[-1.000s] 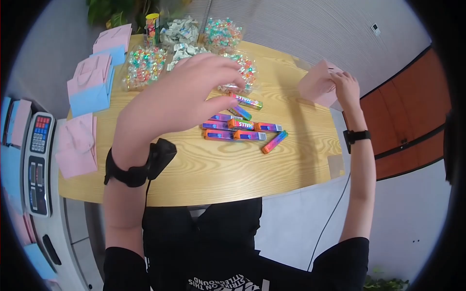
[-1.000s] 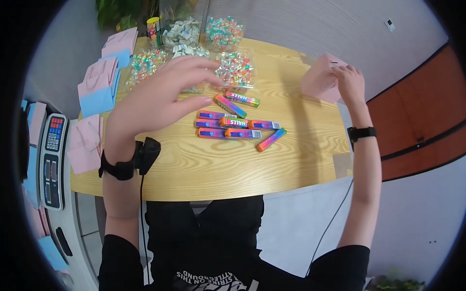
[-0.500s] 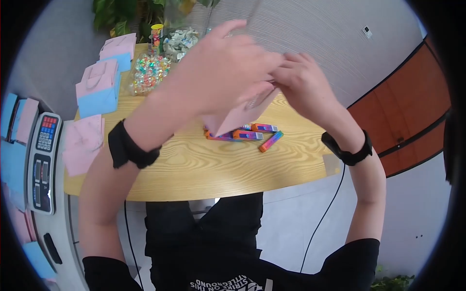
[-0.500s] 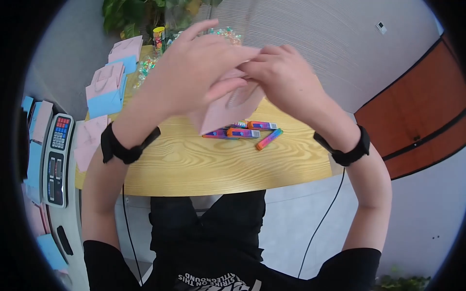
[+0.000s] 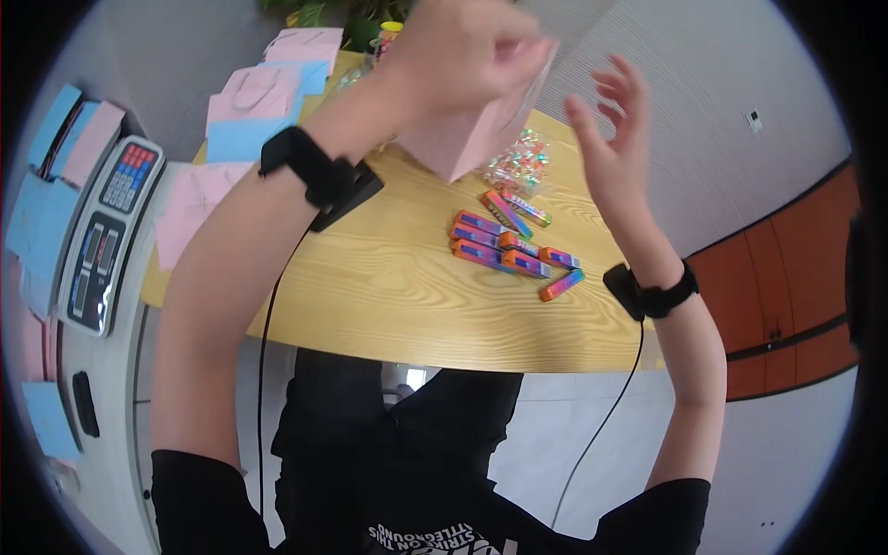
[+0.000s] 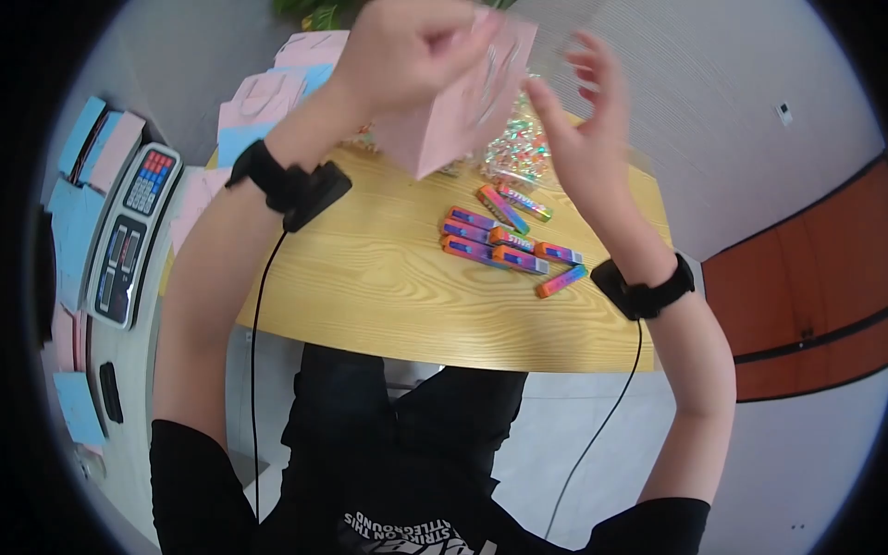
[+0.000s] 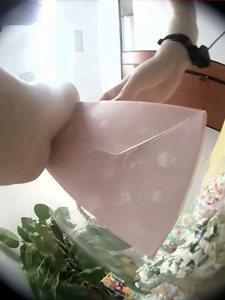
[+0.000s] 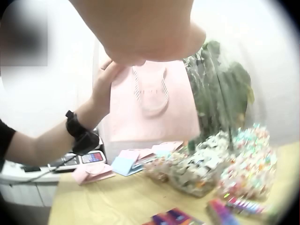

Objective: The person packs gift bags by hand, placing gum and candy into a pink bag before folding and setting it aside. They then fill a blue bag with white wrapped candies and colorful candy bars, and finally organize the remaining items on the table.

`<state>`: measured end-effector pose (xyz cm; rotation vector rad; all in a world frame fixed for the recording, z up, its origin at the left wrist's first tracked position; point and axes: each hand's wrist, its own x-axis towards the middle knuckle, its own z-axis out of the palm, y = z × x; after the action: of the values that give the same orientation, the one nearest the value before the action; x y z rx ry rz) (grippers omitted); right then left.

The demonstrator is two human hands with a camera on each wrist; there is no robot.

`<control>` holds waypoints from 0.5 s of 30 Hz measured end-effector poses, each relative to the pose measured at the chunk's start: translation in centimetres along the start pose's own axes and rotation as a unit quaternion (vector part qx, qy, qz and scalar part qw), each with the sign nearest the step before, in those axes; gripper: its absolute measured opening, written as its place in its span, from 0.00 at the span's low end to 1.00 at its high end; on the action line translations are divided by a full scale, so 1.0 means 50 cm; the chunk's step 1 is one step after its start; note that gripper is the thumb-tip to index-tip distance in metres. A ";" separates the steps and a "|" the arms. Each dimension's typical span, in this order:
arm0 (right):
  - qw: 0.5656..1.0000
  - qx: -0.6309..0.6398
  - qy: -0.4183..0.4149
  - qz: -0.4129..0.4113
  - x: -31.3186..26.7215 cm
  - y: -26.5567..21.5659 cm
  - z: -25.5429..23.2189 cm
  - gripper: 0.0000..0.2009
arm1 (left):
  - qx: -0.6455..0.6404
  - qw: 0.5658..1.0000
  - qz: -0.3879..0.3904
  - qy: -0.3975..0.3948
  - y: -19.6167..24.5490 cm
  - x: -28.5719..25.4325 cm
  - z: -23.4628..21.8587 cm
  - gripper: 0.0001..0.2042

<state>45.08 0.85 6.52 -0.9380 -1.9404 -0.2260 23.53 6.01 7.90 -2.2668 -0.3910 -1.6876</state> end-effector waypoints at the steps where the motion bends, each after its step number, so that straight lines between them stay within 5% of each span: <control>1: 0.983 0.084 0.062 0.149 -0.017 -0.008 0.009 0.31 | 0.021 0.999 -0.020 0.017 -0.005 0.017 -0.013 0.13; 2: 0.962 0.135 0.024 0.238 -0.027 -0.020 0.011 0.35 | 0.017 0.992 0.031 0.125 -0.014 0.034 -0.013 0.20; 3: 0.960 0.141 0.016 0.242 -0.038 -0.027 0.023 0.35 | 0.022 0.992 0.022 0.120 -0.010 0.040 -0.021 0.20; 4: 0.871 0.332 -0.012 0.362 -0.051 -0.034 0.037 0.36 | -0.007 0.985 -0.020 0.172 -0.005 0.045 -0.026 0.19; 5: 0.732 0.500 -0.034 0.462 -0.063 -0.041 0.049 0.37 | -0.039 0.972 -0.059 0.224 0.000 0.051 -0.026 0.18; 6: 0.672 0.574 -0.074 0.462 -0.071 -0.051 0.065 0.42 | -0.060 0.957 -0.036 0.281 0.008 0.057 -0.022 0.18; 7: 0.672 0.572 -0.071 0.465 -0.071 -0.058 0.077 0.42 | -0.065 0.957 -0.039 0.280 0.020 0.053 -0.019 0.18; 9: 0.563 0.740 -0.137 0.341 -0.062 -0.075 0.104 0.46 | -0.068 0.944 -0.078 0.313 0.044 0.041 -0.019 0.18; 11: 0.567 0.741 -0.071 0.353 -0.040 -0.103 0.108 0.44 | -0.100 0.943 -0.061 0.311 0.052 0.015 -0.016 0.19; 13: 0.610 0.664 0.025 0.432 -0.031 -0.119 0.110 0.37 | -0.065 0.966 -0.045 0.245 0.053 -0.025 -0.013 0.18; 14: 0.607 0.665 0.024 0.435 -0.040 -0.109 0.115 0.37 | -0.008 0.990 -0.061 0.125 0.055 -0.060 -0.038 0.09; 15: 0.633 0.641 0.028 0.434 -0.053 -0.086 0.116 0.34 | -0.006 0.990 -0.065 0.123 0.057 -0.091 -0.062 0.09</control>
<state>38.92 -0.57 2.13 -0.6539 -0.8807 1.4840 20.65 1.97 4.21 -2.0452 -0.4818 -2.0101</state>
